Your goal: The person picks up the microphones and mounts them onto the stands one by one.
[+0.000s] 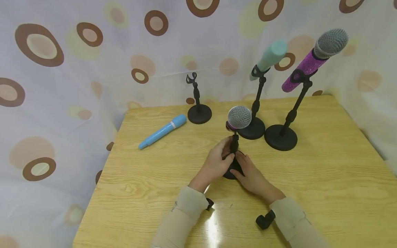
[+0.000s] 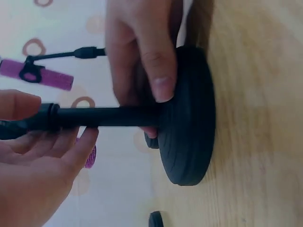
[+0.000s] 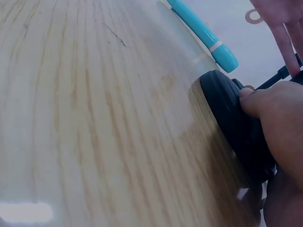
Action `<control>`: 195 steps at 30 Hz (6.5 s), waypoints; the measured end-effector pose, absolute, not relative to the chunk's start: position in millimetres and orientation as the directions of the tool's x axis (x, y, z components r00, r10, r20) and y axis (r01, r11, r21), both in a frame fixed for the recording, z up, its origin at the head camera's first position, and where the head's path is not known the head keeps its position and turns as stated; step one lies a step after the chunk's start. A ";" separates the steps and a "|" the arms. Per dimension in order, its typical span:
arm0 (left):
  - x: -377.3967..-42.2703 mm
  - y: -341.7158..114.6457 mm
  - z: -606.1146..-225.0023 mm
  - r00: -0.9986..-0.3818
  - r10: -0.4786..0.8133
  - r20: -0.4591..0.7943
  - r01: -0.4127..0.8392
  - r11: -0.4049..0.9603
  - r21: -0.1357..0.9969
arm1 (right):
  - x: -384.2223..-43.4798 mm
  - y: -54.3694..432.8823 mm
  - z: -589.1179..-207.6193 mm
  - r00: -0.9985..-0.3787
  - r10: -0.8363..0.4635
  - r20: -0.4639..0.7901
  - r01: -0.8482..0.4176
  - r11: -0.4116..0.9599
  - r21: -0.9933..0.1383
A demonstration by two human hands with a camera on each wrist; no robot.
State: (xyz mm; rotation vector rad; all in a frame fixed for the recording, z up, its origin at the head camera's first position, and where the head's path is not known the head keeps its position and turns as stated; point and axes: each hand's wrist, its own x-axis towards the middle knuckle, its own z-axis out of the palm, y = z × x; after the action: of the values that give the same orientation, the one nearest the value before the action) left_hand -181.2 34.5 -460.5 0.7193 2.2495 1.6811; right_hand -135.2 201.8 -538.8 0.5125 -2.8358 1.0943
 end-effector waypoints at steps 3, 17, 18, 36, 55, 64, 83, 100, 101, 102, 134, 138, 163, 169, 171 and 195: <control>-175.2 37.3 -462.1 -0.826 0.546 0.144 0.326 0.252 0.911 | -134.6 201.3 -539.7 -0.937 -0.290 0.195 -0.345 0.675 -0.653; -186.1 48.2 -461.7 -0.769 0.529 0.357 0.557 0.283 0.780 | -134.3 202.7 -540.8 -0.950 -0.270 0.156 -0.305 0.699 -0.647; -187.0 47.7 -462.6 -0.763 0.533 0.365 0.568 0.284 0.773 | -134.3 202.7 -541.0 -0.950 -0.270 0.157 -0.305 0.700 -0.645; -189.3 43.6 -463.8 -0.741 0.516 0.429 0.637 0.340 0.692 | -132.4 199.2 -537.0 -0.956 -0.252 0.150 -0.289 0.726 -0.625; -186.1 50.2 -464.9 -0.790 0.369 0.490 0.613 0.507 0.606 | -130.5 197.8 -541.9 -0.962 -0.241 0.124 -0.262 0.710 -0.653; -188.5 45.9 -462.7 -0.846 0.451 0.285 0.474 0.389 0.790 | -130.0 196.0 -542.3 -0.962 -0.236 0.137 -0.265 0.694 -0.670; -191.6 45.2 -458.6 -0.821 0.455 0.344 0.511 0.318 0.799 | -134.0 200.5 -541.8 -0.966 -0.222 0.133 -0.254 0.710 -0.657; -184.8 50.5 -450.6 -0.869 0.413 0.272 0.394 0.246 0.886 | -132.5 202.4 -541.7 -0.961 -0.222 0.166 -0.276 0.693 -0.666; -184.7 51.3 -450.9 -0.871 0.401 0.283 0.404 0.260 0.877 | -132.8 202.1 -542.0 -0.961 -0.223 0.165 -0.276 0.691 -0.668; -184.5 51.9 -451.1 -0.870 0.393 0.299 0.420 0.273 0.865 | -133.1 201.7 -542.5 -0.961 -0.224 0.164 -0.275 0.690 -0.669; -181.0 54.9 -450.5 -0.868 0.394 0.302 0.361 0.084 0.929 | -132.6 197.9 -545.1 -0.949 -0.222 0.222 -0.314 0.656 -0.686; -182.3 55.1 -447.6 -0.861 0.392 0.324 0.389 0.096 0.916 | -132.9 198.2 -544.8 -0.954 -0.219 0.204 -0.299 0.663 -0.687; -191.0 58.0 -411.0 -0.832 0.398 0.386 0.403 -0.044 0.914 | -131.1 200.1 -547.5 -0.960 -0.213 0.182 -0.280 0.668 -0.690; -190.9 57.4 -404.0 -0.839 0.392 0.378 0.385 -0.062 0.921 | -130.4 199.7 -547.3 -0.961 -0.214 0.174 -0.274 0.673 -0.687; -191.5 57.7 -402.1 -0.837 0.391 0.382 0.388 -0.068 0.919 | -129.8 199.6 -546.1 -0.962 -0.213 0.173 -0.273 0.673 -0.688; -195.2 56.1 -395.0 -0.839 0.396 0.373 0.378 -0.070 0.923 | -142.2 206.4 -496.6 -0.987 -0.158 0.030 -0.090 0.387 -0.918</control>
State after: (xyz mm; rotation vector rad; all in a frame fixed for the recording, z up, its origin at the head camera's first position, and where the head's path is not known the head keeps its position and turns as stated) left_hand -195.2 56.1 -395.0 0.8872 2.1337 2.1087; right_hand -142.2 206.4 -496.6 0.2395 -2.6674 1.7578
